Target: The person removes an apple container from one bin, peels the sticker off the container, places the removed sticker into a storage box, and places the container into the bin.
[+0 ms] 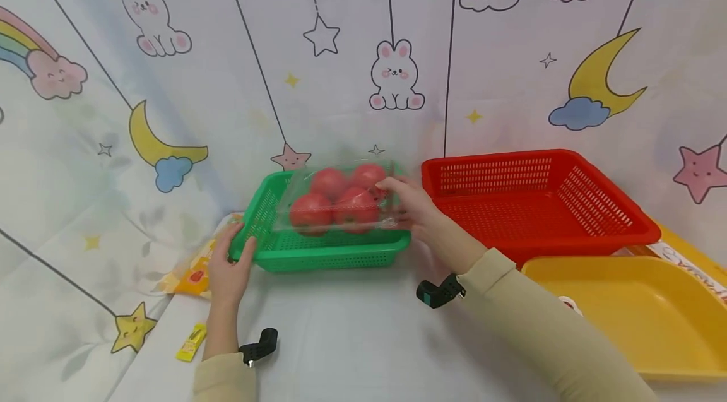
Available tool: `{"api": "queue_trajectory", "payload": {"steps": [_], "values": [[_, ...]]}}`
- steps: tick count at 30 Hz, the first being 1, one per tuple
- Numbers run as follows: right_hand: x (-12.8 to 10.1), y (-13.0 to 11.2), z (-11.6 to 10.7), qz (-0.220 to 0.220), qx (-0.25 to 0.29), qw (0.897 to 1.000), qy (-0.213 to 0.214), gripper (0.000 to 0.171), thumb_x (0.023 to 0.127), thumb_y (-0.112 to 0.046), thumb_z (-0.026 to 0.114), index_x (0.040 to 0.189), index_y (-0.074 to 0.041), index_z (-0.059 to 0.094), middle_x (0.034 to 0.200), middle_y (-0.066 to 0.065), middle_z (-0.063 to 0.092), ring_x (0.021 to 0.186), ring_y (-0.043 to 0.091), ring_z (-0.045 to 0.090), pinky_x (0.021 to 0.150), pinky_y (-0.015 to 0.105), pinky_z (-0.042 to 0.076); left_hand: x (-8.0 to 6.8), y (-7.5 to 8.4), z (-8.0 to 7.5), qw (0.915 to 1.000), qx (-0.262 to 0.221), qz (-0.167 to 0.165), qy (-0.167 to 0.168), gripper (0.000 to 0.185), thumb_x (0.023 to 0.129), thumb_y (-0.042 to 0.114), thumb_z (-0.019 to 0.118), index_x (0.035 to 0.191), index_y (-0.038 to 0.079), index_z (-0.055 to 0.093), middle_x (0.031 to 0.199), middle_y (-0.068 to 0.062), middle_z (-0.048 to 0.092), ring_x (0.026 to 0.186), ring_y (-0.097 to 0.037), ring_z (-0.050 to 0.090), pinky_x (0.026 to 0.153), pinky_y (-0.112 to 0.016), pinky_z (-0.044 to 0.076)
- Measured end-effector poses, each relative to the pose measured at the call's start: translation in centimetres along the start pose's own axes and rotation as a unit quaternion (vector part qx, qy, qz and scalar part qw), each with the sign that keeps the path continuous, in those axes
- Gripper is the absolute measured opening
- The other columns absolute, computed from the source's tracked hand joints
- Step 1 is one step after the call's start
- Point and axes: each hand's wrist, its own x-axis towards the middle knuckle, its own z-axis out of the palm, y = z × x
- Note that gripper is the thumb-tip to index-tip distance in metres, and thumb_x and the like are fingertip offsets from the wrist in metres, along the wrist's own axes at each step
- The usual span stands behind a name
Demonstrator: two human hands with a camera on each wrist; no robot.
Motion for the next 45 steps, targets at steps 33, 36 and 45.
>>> {"api": "queue_trajectory", "payload": {"steps": [33,36,45], "values": [[4.4,3.1,5.8,0.059,-0.054,0.997,0.005,0.071,0.091,-0.030,0.068,0.150,-0.003,0.038,0.143,0.024,0.041,0.123,0.044,0.050,0.098,0.048,0.050,-0.8,-1.4,0.3,0.9996,0.006,-0.010,0.026,0.040,0.098,0.028,0.068,0.131,0.005,0.065,0.150,-0.009,0.050,0.141,-0.032,0.039,0.115,-0.051,0.032],[4.1,3.2,5.8,0.040,-0.069,0.997,-0.002,0.073,0.094,-0.028,0.065,0.156,-0.007,0.032,0.152,0.020,0.035,0.130,0.045,0.045,0.100,0.050,0.047,-0.7,-1.4,0.4,0.9996,0.007,-0.006,0.025,0.040,0.097,0.026,0.069,0.130,0.003,0.066,0.150,-0.010,0.050,0.140,-0.033,0.040,0.115,-0.052,0.031],[2.2,1.9,4.4,-0.037,-0.106,0.993,-0.027,0.067,0.099,-0.022,0.059,0.158,-0.007,0.030,0.158,0.017,0.034,0.141,0.041,0.036,0.113,0.051,0.034,-0.5,-1.7,0.6,0.9998,0.005,0.001,0.021,0.039,0.097,0.026,0.068,0.128,0.002,0.066,0.150,-0.011,0.049,0.141,-0.033,0.039,0.115,-0.053,0.030]]}}
